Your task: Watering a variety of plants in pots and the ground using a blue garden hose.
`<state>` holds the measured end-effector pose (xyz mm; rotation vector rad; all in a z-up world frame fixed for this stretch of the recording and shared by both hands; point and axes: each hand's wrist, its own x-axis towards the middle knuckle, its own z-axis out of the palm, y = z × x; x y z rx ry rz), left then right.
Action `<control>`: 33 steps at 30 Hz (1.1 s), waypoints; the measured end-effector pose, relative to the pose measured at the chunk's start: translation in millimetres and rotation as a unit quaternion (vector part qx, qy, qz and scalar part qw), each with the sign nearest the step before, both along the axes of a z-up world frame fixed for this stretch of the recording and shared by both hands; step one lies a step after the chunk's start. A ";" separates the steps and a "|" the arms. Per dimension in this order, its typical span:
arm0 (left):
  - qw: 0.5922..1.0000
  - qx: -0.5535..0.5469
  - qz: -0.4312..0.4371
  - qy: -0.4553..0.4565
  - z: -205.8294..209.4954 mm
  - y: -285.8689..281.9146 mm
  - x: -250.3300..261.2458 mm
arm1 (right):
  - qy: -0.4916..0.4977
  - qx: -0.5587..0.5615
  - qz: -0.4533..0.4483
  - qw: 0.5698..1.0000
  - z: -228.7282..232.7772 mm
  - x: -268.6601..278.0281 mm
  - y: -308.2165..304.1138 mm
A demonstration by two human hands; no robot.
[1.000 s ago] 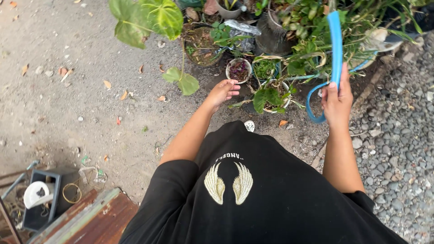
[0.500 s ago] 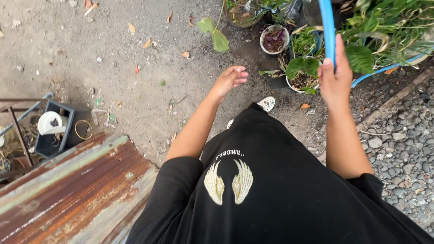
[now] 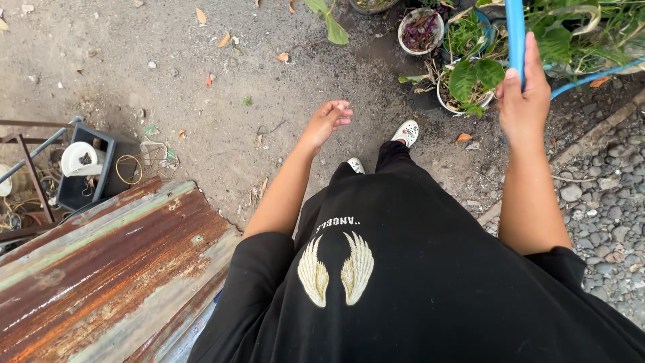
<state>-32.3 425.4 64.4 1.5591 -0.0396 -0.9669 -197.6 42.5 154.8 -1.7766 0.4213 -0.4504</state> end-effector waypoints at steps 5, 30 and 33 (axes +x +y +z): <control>1.000 0.015 -0.023 -0.005 10.1 -8.6 -5.9 | 0.001 0.042 -0.030 0.999 -12.0 -24.4 -16.7; 0.996 0.021 -0.081 0.010 12.0 -30.5 0.7 | -0.010 0.012 -0.080 0.997 -20.5 -46.1 -70.6; 0.996 0.016 -0.092 0.007 7.8 -30.5 0.7 | 0.010 0.018 -0.106 0.994 -20.7 -71.3 -68.6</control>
